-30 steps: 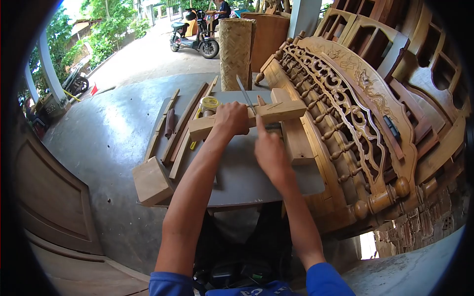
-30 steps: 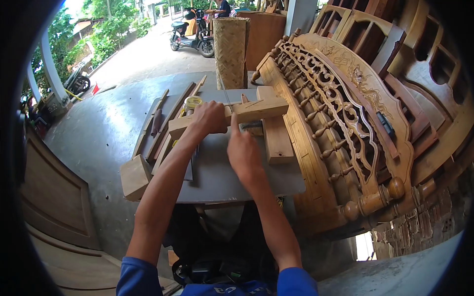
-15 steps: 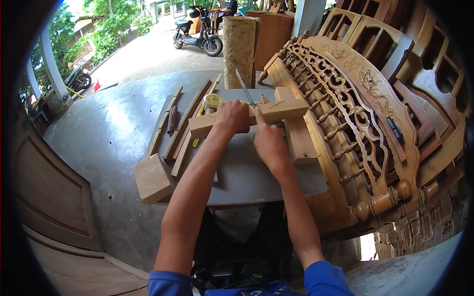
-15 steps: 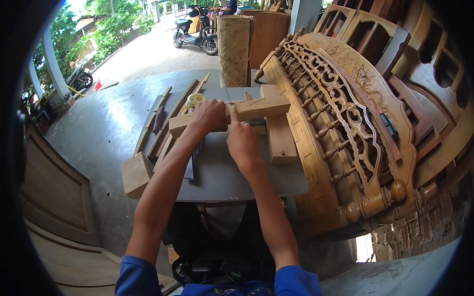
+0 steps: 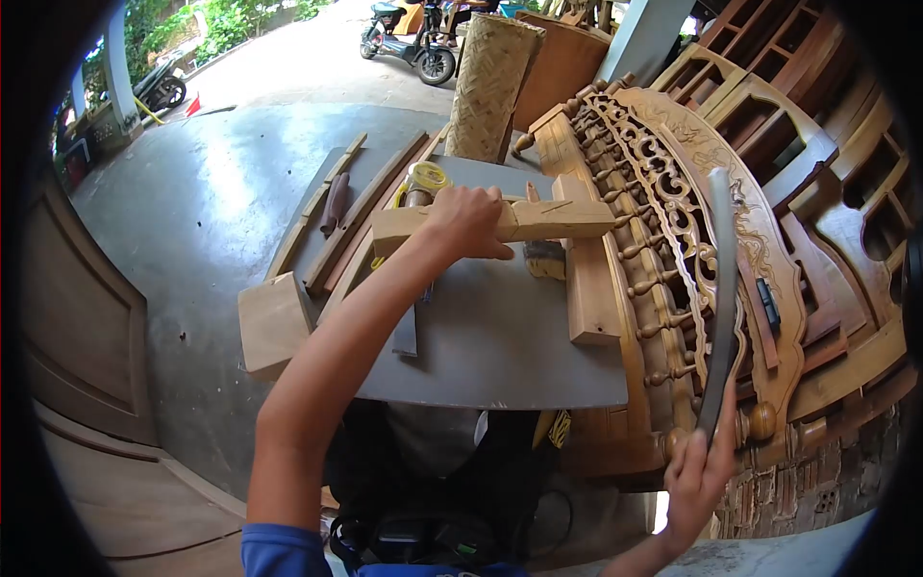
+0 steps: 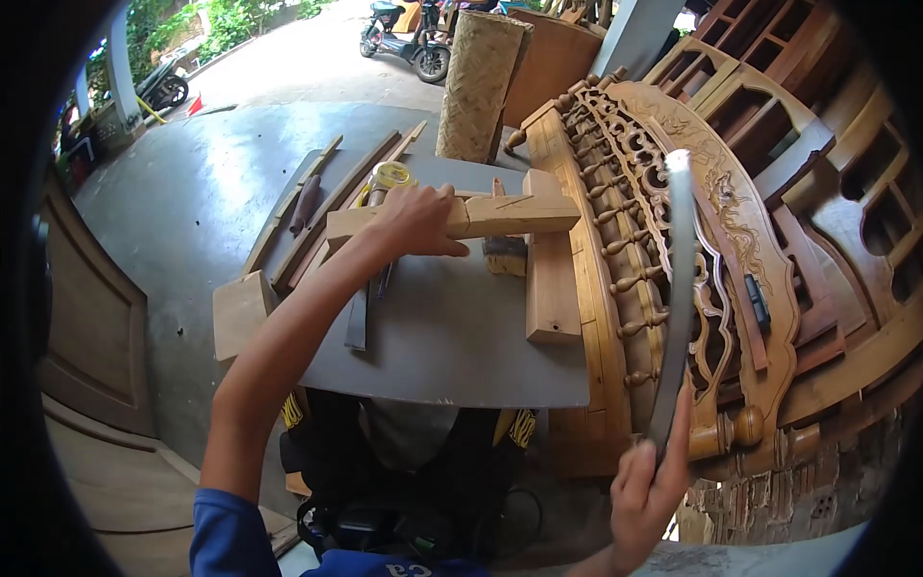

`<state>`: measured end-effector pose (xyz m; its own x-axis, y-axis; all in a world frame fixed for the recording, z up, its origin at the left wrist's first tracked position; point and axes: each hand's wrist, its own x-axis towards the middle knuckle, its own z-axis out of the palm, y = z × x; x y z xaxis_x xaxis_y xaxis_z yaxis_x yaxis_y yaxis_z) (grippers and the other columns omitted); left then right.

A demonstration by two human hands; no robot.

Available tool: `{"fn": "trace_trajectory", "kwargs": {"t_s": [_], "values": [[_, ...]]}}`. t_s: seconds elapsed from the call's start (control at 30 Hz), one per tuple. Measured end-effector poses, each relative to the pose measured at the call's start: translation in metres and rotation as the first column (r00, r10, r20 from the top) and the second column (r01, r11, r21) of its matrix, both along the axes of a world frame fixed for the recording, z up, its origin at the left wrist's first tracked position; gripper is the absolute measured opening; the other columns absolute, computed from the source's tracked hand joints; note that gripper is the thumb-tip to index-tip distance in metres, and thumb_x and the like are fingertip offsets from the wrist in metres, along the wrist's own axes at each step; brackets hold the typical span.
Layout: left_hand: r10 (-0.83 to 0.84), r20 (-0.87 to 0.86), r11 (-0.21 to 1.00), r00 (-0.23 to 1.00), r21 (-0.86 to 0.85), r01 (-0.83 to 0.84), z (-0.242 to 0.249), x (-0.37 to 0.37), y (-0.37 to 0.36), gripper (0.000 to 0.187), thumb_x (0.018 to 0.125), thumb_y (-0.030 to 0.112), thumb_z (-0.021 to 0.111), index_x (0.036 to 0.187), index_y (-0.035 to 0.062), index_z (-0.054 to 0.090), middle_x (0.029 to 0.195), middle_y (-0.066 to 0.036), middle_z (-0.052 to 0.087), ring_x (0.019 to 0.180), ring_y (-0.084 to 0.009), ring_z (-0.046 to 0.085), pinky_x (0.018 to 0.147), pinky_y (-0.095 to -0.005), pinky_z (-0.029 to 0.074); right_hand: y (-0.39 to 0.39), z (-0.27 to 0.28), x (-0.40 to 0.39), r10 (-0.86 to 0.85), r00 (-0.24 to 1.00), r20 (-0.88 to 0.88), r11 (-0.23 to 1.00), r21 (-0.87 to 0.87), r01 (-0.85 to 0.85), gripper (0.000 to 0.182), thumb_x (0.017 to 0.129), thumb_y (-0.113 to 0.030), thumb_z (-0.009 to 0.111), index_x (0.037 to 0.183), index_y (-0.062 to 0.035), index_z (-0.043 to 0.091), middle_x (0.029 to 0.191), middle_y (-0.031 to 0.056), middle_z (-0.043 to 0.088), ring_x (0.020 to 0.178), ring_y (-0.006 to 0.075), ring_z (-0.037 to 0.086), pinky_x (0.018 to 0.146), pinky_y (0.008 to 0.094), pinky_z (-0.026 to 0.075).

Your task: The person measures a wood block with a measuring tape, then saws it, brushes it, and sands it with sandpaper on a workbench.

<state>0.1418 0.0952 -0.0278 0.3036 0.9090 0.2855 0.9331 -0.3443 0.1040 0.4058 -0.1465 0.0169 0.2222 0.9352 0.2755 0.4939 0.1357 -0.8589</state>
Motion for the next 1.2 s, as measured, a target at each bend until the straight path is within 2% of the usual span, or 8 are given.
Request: {"fn": "trace_trajectory", "kwargs": {"t_s": [0.17,0.27,0.47,0.6,0.7,0.77,0.87,1.2], "values": [[-0.028,0.008,0.999,1.000,-0.043,0.028,0.009,-0.001,-0.005,0.059,0.075,0.058,0.050,0.090,0.0018,0.055,0.065,-0.015,0.061,0.062,-0.0308,0.061,0.057,-0.0403,0.047,0.113,0.012,-0.035,0.112,0.993,0.026,0.992,0.048,-0.113,0.049,0.090,-0.007,0.034,0.138,-0.0091,0.022,0.051,-0.0013,0.033,0.043,0.0051,0.029,0.039,0.0230,0.028],[-0.039,-0.014,0.998,0.999,-0.058,0.038,0.008,0.001,-0.004,0.058,0.077,0.057,0.048,0.093,0.0012,0.053,0.062,-0.015,0.060,0.056,-0.0313,0.060,0.053,-0.0421,0.045,0.212,0.010,-0.062,0.177,0.892,0.415,0.970,0.082,-0.231,0.031,0.085,-0.015,0.041,0.111,-0.0024,0.053,0.086,0.0258,0.058,0.079,0.0360,0.060,0.070,0.0401,0.045],[-0.119,0.068,0.992,0.991,-0.025,0.121,0.004,-0.006,-0.004,0.053,0.078,0.049,0.052,0.091,-0.0025,0.049,0.072,-0.017,0.061,0.060,-0.0323,0.061,0.054,-0.0416,0.048,0.310,-0.005,-0.134,0.297,0.716,0.632,0.952,-0.135,-0.276,0.037,0.082,-0.017,0.043,0.114,0.0018,0.050,0.095,0.0242,0.058,0.089,0.0407,0.055,0.078,0.0440,0.041],[-0.256,0.060,0.935,0.965,0.269,0.231,-0.017,-0.013,0.000,0.063,0.078,0.053,0.051,0.104,-0.0046,0.046,0.095,-0.024,0.055,0.097,-0.0343,0.053,0.081,-0.0441,0.042,0.292,0.005,-0.151,0.384,0.799,0.463,0.901,0.004,-0.435,0.038,0.084,-0.021,0.044,0.113,0.0023,0.050,0.086,0.0263,0.059,0.086,0.0364,0.059,0.076,0.0414,0.044],[-0.196,0.416,0.978,0.888,0.016,0.208,0.016,-0.032,-0.017,0.071,0.081,0.054,0.047,0.118,-0.0069,0.039,0.113,-0.022,0.048,0.109,-0.0318,0.045,0.092,-0.0402,0.035,0.278,0.008,-0.144,0.561,0.808,0.180,0.811,0.077,-0.580,0.035,0.087,-0.017,0.041,0.116,0.0024,0.049,0.067,0.0081,0.055,0.058,0.0099,0.049,0.055,0.0252,0.041],[0.040,0.838,0.888,0.544,-0.279,0.365,0.056,-0.047,-0.031,0.076,0.085,0.057,0.039,0.128,-0.0051,0.028,0.121,-0.021,0.044,0.108,-0.0285,0.047,0.091,-0.0387,0.036,0.256,0.020,-0.144,0.644,0.765,0.013,0.765,0.016,-0.644,0.035,0.088,-0.017,0.039,0.116,0.0012,0.049,0.064,0.0025,0.048,0.055,0.0067,0.044,0.051,0.0226,0.037],[0.029,0.999,0.851,0.038,-0.045,0.524,0.088,-0.073,-0.041,0.061,0.091,0.049,0.032,0.127,0.0008,0.029,0.109,-0.017,0.050,0.099,-0.0232,0.054,0.080,-0.0337,0.047,0.225,0.033,-0.153,0.750,0.657,-0.077,0.659,0.003,-0.752,0.038,0.092,-0.019,0.035,0.125,-0.0015,0.040,0.061,-0.0042,0.037,0.052,0.0018,0.036,0.047,0.0181,0.031],[-0.012,0.913,0.995,0.408,-0.029,0.094,0.096,-0.131,-0.035,0.028,0.092,0.031,0.045,0.088,0.0035,0.048,0.060,-0.001,0.048,0.048,-0.0067,0.049,0.036,-0.0195,0.037,0.236,0.030,-0.171,0.868,0.461,0.181,0.478,-0.058,-0.876,0.042,0.094,-0.031,0.033,0.128,-0.0061,0.037,0.085,0.0136,0.056,0.080,0.0212,0.056,0.075,0.0338,0.044]]}}
